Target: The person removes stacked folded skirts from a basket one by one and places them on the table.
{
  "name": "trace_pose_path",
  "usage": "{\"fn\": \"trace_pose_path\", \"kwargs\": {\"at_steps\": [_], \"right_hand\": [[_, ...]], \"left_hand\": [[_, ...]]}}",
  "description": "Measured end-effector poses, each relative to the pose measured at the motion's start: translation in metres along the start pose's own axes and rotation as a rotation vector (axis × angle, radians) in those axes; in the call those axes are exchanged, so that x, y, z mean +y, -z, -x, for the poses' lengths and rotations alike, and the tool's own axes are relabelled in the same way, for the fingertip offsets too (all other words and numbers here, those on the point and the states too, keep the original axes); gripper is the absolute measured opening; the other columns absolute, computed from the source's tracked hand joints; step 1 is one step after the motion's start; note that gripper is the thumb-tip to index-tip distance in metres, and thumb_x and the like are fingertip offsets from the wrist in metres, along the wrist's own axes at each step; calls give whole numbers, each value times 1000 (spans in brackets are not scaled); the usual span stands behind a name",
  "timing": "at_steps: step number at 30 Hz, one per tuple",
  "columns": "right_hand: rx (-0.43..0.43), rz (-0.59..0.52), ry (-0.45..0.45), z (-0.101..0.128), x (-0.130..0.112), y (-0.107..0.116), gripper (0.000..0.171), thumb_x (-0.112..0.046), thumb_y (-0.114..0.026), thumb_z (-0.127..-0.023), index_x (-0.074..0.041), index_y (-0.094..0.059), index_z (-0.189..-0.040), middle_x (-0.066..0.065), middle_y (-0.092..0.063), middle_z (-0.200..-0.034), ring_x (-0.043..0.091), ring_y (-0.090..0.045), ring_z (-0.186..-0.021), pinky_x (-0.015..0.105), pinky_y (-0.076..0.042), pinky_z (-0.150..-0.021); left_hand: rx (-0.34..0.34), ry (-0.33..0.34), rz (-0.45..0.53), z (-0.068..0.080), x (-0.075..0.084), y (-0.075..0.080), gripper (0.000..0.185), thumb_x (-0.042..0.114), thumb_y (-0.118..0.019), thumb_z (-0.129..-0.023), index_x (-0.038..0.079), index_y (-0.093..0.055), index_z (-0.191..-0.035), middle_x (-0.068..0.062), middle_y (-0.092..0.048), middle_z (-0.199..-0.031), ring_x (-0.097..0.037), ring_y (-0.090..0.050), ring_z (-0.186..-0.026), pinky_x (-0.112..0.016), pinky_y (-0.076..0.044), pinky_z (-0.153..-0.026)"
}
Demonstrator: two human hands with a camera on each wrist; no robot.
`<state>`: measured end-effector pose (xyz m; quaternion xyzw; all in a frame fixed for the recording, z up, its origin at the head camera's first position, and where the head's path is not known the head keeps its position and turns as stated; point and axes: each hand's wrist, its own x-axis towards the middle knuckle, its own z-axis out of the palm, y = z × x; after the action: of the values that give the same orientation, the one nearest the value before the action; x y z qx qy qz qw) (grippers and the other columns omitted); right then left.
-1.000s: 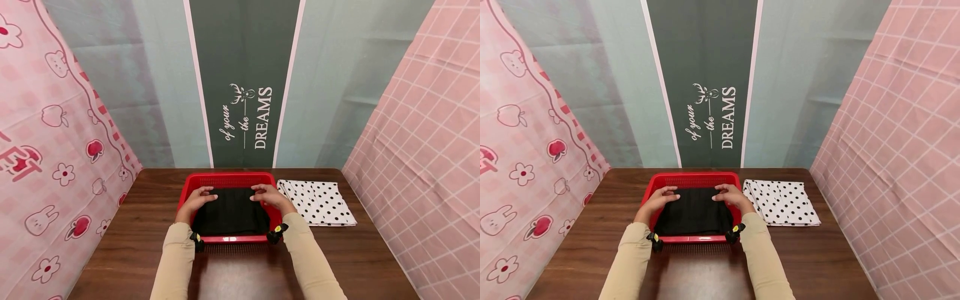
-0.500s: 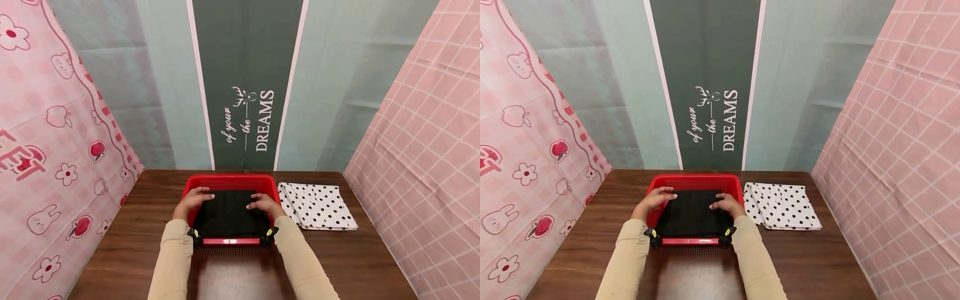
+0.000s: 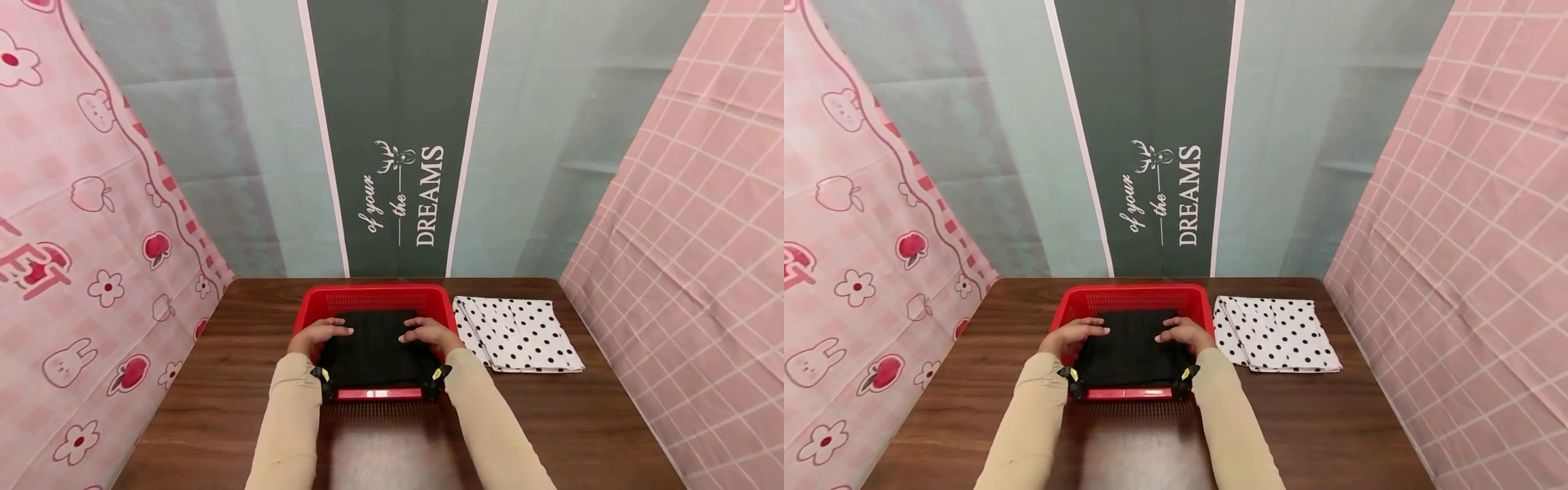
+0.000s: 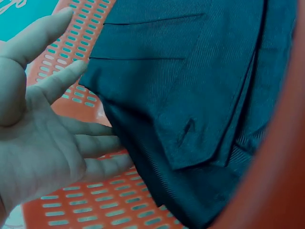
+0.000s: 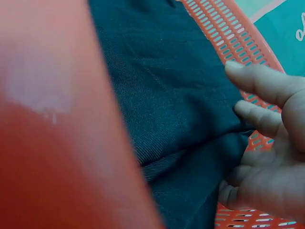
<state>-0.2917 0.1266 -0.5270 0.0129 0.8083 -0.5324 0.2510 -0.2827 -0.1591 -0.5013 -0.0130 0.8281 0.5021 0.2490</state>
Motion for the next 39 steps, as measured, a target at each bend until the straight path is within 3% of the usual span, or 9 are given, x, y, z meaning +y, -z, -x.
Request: {"fn": "trace_pose_path", "kwargs": {"at_steps": [4, 8, 13, 19, 23, 28, 32, 39], "right_hand": [[-46, -19, 17, 1, -1, -2, 51, -18, -72, -79, -4, -56, -125, 13, -52, -120, 30, -47, -106, 47, -41, -89], [-57, -52, 15, -1, 0, -2, 46, -20, -72, -78, -7, -61, -120, 10, -55, -117, 28, -48, -104, 44, -43, -84], [-98, -139, 19, -5, 1, -1, 41, -18, -71, -80, -7, -62, -119, 11, -52, -120, 30, -45, -109, 46, -40, -90], [-132, -176, 50, -7, 1, -2, 43, -16, -69, -81, -5, -60, -122, 12, -50, -125, 31, -42, -113, 48, -35, -96], [-127, -156, 48, -7, 1, -1, 44, -17, -69, -81, -5, -60, -122, 11, -51, -125, 29, -44, -111, 46, -38, -93], [-111, -133, 67, -7, 0, -2, 44, -18, -70, -81, -3, -61, -121, 10, -54, -121, 26, -49, -104, 39, -42, -85], [-85, -132, 98, -6, -1, -3, 43, -17, -70, -82, -1, -60, -120, 10, -57, -118, 25, -50, -104, 39, -43, -88], [-39, -87, 160, -2, -6, -3, 43, -16, -70, -81, 2, -60, -119, 10, -58, -114, 26, -51, -104, 41, -42, -90]], "left_hand": [[-18, 76, 78, 4, -1, -4, 63, 32, -66, -84, 5, -44, -136, -26, -32, -140, -48, -35, -119, -61, -35, -90], [-36, 72, 73, 3, -2, -5, 56, 32, -66, -84, 4, -50, -131, -24, -35, -138, -45, -34, -120, -59, -33, -93], [-41, 51, 95, 0, -2, -4, 51, 30, -66, -85, 1, -54, -124, -23, -39, -136, -43, -32, -124, -59, -28, -97], [-27, 91, 134, -1, -5, 1, 51, 30, -68, -84, 6, -55, -127, -20, -38, -137, -44, -36, -121, -55, -36, -92], [-67, 54, 114, -3, -7, 2, 53, 30, -66, -85, 7, -53, -131, -19, -39, -138, -40, -36, -120, -52, -38, -88], [-92, 29, 65, -4, -5, 2, 46, 32, -66, -85, 9, -59, -125, -16, -43, -136, -34, -36, -122, -56, -34, -91], [-98, -15, 46, -4, -4, 3, 43, 29, -64, -86, 6, -60, -123, -15, -48, -132, -36, -35, -125, -58, -30, -96], [-95, -90, 34, -3, -1, 3, 45, 23, -65, -87, -1, -57, -124, -16, -52, -127, -36, -39, -122, -50, -31, -99]]}}
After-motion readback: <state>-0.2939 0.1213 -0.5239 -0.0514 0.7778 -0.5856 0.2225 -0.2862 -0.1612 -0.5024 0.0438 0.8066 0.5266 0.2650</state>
